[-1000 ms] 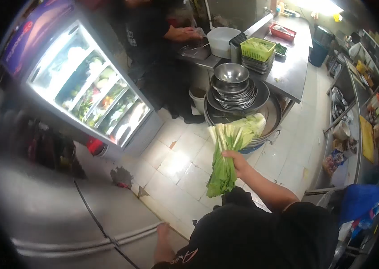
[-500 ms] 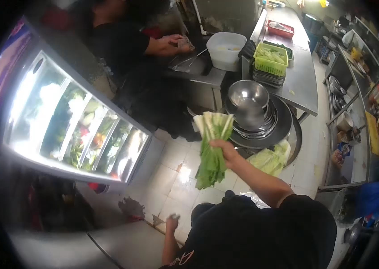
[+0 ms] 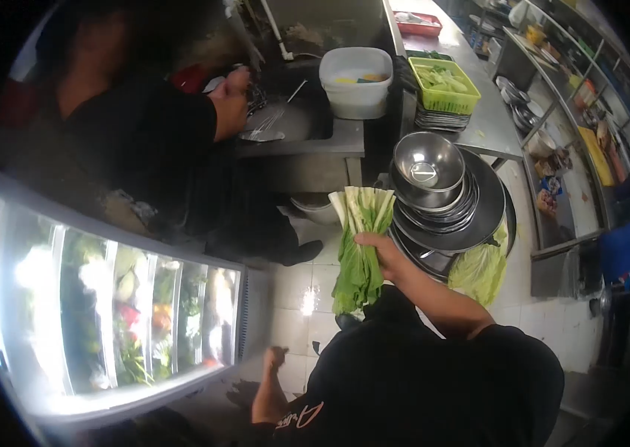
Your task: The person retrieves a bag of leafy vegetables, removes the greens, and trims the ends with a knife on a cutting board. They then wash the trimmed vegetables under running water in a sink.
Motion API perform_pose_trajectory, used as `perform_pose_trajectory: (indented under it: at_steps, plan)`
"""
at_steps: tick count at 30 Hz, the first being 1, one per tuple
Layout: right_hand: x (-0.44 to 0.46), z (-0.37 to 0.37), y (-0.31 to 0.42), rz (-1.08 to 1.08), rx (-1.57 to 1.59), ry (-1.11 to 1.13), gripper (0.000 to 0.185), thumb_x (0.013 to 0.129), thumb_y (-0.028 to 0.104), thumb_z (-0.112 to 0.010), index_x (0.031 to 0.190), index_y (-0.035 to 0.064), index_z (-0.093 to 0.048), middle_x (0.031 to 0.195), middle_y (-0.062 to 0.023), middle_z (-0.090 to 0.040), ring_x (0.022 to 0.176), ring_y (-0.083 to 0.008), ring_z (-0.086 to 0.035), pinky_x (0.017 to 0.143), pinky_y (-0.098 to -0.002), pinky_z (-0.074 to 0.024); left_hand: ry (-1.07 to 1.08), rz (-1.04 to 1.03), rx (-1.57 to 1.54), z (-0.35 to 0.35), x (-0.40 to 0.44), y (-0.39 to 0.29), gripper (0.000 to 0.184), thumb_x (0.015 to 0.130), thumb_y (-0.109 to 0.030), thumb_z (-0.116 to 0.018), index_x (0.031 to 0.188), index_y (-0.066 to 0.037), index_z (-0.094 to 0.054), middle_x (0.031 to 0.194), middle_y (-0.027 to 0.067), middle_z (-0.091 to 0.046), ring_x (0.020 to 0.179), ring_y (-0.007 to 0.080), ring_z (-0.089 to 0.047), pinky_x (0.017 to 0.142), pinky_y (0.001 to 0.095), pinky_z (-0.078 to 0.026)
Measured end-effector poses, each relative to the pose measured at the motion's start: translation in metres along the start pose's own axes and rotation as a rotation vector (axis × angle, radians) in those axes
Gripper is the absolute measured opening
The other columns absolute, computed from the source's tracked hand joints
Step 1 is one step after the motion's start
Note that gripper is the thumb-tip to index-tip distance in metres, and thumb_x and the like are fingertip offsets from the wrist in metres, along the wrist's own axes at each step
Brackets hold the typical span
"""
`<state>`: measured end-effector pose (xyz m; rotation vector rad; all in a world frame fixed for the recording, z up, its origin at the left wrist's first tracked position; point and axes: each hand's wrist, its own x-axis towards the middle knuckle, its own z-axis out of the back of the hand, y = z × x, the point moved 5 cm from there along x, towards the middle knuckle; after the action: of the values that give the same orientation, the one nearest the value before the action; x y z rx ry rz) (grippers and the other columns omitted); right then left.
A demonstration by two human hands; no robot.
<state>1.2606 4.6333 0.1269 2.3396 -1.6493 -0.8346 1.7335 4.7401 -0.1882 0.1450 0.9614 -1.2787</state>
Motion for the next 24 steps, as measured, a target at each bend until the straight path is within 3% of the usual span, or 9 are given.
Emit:
perform_pose_trajectory:
  at_steps: [1,2,3,5,7,10,11,12,24]
  plan:
    - [0.001,-0.002,0.005,0.025,0.006,-0.015,0.031,0.079,0.013,-0.061,0.105,-0.0027,-0.053,0.088,-0.0147,-0.061,0.077,-0.0258,-0.064,0.070,-0.0379,-0.0540,-0.009,0.002,0.205,0.033,0.032,-0.027,0.027,0.079,-0.027,-0.063,0.091,-0.003,-0.065,0.090,0.0153,-0.064,0.076,0.0241,-0.062,0.060,0.0384,-0.050]
    - [0.003,-0.002,0.010,0.053,0.011,-0.028,0.032,0.078,0.012,-0.061,0.105,-0.0028,-0.053,0.088,-0.0148,-0.061,0.077,-0.0259,-0.064,0.069,-0.0380,-0.0541,-0.171,-0.355,0.308,0.055,0.064,-0.058,0.034,0.081,-0.034,-0.058,0.091,-0.002,-0.064,0.095,0.0201,-0.063,0.088,0.0316,-0.061,0.073,0.0399,-0.048]
    - [0.007,0.006,0.014,0.098,-0.015,-0.041,0.034,0.079,0.012,-0.061,0.108,-0.0025,-0.051,0.089,-0.0148,-0.061,0.078,-0.0263,-0.064,0.069,-0.0385,-0.0542,-0.218,-0.232,0.153,0.102,0.029,-0.158,0.033,0.082,-0.032,-0.056,0.091,-0.001,-0.064,0.100,0.0212,-0.062,0.095,0.0363,-0.058,0.081,0.0407,-0.046]
    - [0.009,0.001,0.029,0.153,0.011,-0.015,0.035,0.079,0.013,-0.061,0.109,-0.0020,-0.050,0.089,-0.0146,-0.061,0.078,-0.0264,-0.064,0.070,-0.0388,-0.0542,0.011,-0.451,0.412,0.112,0.088,-0.223,0.046,0.078,-0.036,-0.063,0.108,-0.002,-0.060,0.099,0.0176,-0.064,0.098,0.0342,-0.059,0.085,0.0388,-0.046]
    - [0.016,0.015,0.042,0.175,0.059,-0.055,0.038,0.079,0.013,-0.061,0.111,-0.0012,-0.049,0.089,-0.0147,-0.061,0.079,-0.0270,-0.064,0.070,-0.0394,-0.0541,-0.211,-0.738,0.269,0.118,0.121,-0.290,0.046,0.077,-0.035,-0.063,0.109,-0.003,-0.059,0.095,0.0156,-0.066,0.092,0.0319,-0.062,0.082,0.0377,-0.048]
    - [0.028,0.018,0.076,0.302,0.054,-0.046,0.036,0.079,0.013,-0.061,0.110,-0.0018,-0.050,0.091,-0.0149,-0.061,0.080,-0.0270,-0.064,0.072,-0.0387,-0.0538,-0.067,-0.699,0.081,0.124,0.106,-0.402,0.045,0.077,-0.033,-0.064,0.110,-0.003,-0.059,0.094,0.0154,-0.066,0.089,0.0308,-0.063,0.080,0.0380,-0.049]
    - [0.037,0.024,0.081,0.245,0.109,-0.029,0.035,0.079,0.012,-0.060,0.110,-0.0031,-0.050,0.093,-0.0150,-0.061,0.082,-0.0267,-0.064,0.074,-0.0379,-0.0531,-0.075,-0.870,0.221,0.117,0.118,-0.415,0.044,0.078,-0.031,-0.062,0.111,-0.003,-0.058,0.096,0.0156,-0.065,0.091,0.0296,-0.063,0.080,0.0373,-0.048]
    - [0.044,0.026,0.088,0.254,0.117,-0.041,0.035,0.079,0.012,-0.060,0.110,-0.0035,-0.051,0.093,-0.0147,-0.061,0.082,-0.0262,-0.064,0.074,-0.0378,-0.0529,-0.035,-0.654,0.142,0.135,0.074,-0.460,0.043,0.078,-0.029,-0.061,0.112,-0.004,-0.058,0.098,0.0161,-0.065,0.091,0.0294,-0.063,0.080,0.0366,-0.048]
    - [0.162,-0.011,0.153,0.274,-0.087,-0.063,0.032,0.081,0.009,-0.062,0.111,0.0038,-0.052,0.093,-0.0055,-0.060,0.080,-0.0152,-0.060,0.070,-0.0323,-0.0505,-0.170,-0.731,-0.215,0.241,0.139,-0.567,0.028,0.085,-0.013,-0.059,0.109,0.001,-0.058,0.092,0.0105,-0.065,0.079,0.0147,-0.060,0.073,0.0284,-0.048]
